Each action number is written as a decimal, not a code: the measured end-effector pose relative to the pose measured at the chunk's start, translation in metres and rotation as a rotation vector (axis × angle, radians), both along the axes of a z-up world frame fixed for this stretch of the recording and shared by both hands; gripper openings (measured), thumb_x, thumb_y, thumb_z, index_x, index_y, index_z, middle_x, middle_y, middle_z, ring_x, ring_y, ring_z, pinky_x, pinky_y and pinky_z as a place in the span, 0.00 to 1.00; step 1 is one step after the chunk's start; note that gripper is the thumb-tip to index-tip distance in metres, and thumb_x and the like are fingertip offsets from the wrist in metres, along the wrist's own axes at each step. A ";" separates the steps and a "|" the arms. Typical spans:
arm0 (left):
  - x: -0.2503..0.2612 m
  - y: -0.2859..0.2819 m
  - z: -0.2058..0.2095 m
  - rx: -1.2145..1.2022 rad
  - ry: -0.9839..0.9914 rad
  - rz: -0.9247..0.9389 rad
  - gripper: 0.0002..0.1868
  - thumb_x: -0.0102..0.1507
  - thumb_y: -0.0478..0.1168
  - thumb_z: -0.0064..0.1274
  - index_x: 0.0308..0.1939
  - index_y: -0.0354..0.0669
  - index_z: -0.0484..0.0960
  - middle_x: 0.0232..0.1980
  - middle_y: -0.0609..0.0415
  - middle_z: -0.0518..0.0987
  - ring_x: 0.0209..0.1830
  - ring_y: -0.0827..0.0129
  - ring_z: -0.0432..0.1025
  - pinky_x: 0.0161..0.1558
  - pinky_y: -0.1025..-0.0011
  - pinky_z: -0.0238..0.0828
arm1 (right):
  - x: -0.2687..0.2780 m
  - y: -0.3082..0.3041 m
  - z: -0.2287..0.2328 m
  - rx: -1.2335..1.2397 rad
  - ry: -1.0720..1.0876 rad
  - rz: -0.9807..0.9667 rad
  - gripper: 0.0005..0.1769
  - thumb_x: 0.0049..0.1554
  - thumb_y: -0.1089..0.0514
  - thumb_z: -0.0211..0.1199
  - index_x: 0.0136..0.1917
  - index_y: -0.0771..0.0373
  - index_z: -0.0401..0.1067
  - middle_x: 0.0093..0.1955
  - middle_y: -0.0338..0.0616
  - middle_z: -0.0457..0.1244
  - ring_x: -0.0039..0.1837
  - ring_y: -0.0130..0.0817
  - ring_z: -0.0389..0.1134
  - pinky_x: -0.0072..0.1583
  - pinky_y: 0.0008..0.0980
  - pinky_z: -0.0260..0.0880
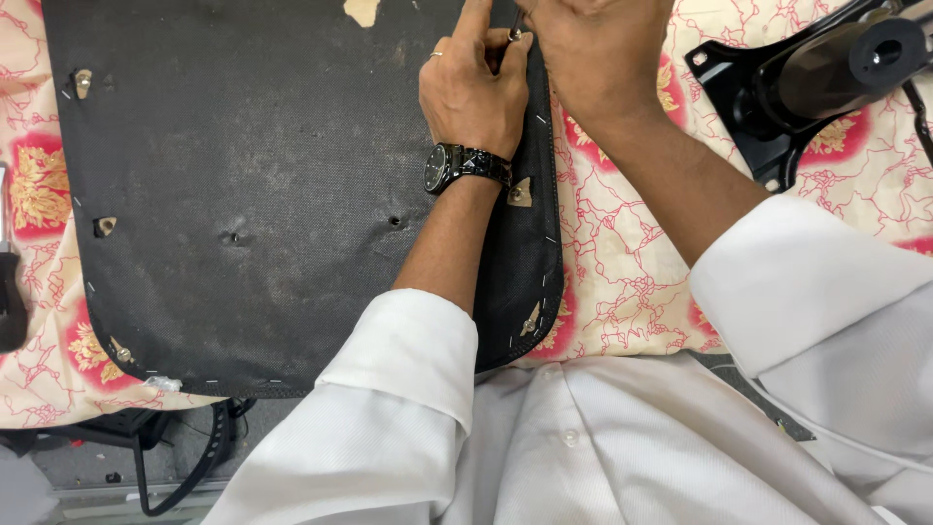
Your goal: The person uses a screwdriver to tighten screws into the underside of a black chair seat. They insert screws into pre-drilled holes and turn the screwdriver to secure them. The chair base and other tools are visible nearby.
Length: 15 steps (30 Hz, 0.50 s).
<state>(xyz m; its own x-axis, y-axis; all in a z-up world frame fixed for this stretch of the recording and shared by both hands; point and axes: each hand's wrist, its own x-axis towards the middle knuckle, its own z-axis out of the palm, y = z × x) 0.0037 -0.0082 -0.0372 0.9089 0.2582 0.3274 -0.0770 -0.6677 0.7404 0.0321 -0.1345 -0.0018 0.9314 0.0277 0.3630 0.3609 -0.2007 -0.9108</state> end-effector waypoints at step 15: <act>-0.002 -0.003 0.005 0.007 -0.007 -0.015 0.25 0.60 0.41 0.65 0.60 0.53 0.76 0.36 0.65 0.86 0.33 0.69 0.77 0.39 0.66 0.76 | 0.006 -0.014 0.000 -0.278 -0.075 0.005 0.09 0.67 0.68 0.65 0.42 0.68 0.76 0.36 0.38 0.69 0.38 0.23 0.70 0.40 0.24 0.68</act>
